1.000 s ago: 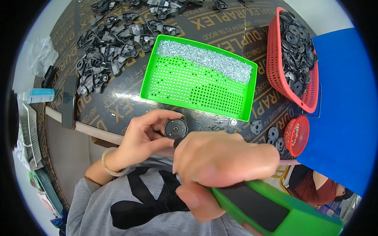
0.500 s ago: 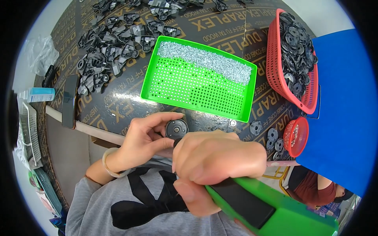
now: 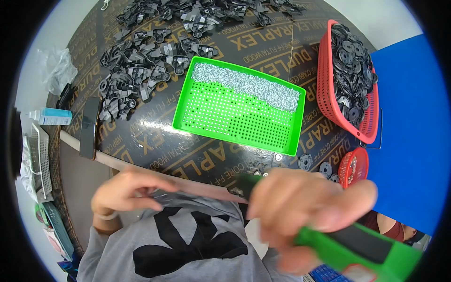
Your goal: Assembling small plastic components and securing them with screws using an electric screwdriver.
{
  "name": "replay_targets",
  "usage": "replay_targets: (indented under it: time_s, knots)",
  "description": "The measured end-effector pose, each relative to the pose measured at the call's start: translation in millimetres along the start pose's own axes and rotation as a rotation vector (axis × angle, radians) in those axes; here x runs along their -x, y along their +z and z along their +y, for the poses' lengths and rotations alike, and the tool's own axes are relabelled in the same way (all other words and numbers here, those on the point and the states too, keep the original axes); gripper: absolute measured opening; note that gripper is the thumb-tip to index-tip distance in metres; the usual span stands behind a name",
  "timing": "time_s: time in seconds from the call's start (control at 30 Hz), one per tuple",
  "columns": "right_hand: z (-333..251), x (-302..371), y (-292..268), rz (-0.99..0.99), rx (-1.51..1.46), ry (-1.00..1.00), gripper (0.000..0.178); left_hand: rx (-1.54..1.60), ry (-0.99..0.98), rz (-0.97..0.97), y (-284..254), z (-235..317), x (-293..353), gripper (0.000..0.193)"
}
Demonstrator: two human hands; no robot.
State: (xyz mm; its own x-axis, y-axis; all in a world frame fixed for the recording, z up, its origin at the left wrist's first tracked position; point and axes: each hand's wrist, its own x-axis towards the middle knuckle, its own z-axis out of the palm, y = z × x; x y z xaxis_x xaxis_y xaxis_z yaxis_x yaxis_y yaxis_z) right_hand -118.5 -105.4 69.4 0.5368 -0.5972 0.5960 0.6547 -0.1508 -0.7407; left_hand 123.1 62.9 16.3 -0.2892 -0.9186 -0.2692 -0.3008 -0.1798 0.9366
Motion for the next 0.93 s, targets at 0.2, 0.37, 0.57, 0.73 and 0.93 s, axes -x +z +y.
replay_targets:
  time_s: [0.2, 0.37, 0.57, 0.73, 0.93]
  knots:
    - [-19, 3, -27, 0.162, 0.156, -0.049, 0.03, -0.554, -0.506, 0.073, -13, -29, 99, 0.055]
    - [-14, 4, -28, 0.18, 0.221, -0.061, 0.029, -0.467, -0.334, 0.371, -33, -7, 69, 0.021]
    - [-14, 6, -30, 0.306, 0.438, -0.107, 0.044, -0.772, 0.245, 0.777, -82, 11, -85, 0.017]
    - [-22, 12, -44, 0.367, 0.507, -0.089, 0.062, -0.972, 0.428, 0.649, -134, -26, -190, 0.026]
    - [-32, 20, -68, 0.426, 0.631, -0.112, 0.089, -1.111, 0.255, 0.527, -151, -34, -189, 0.027]
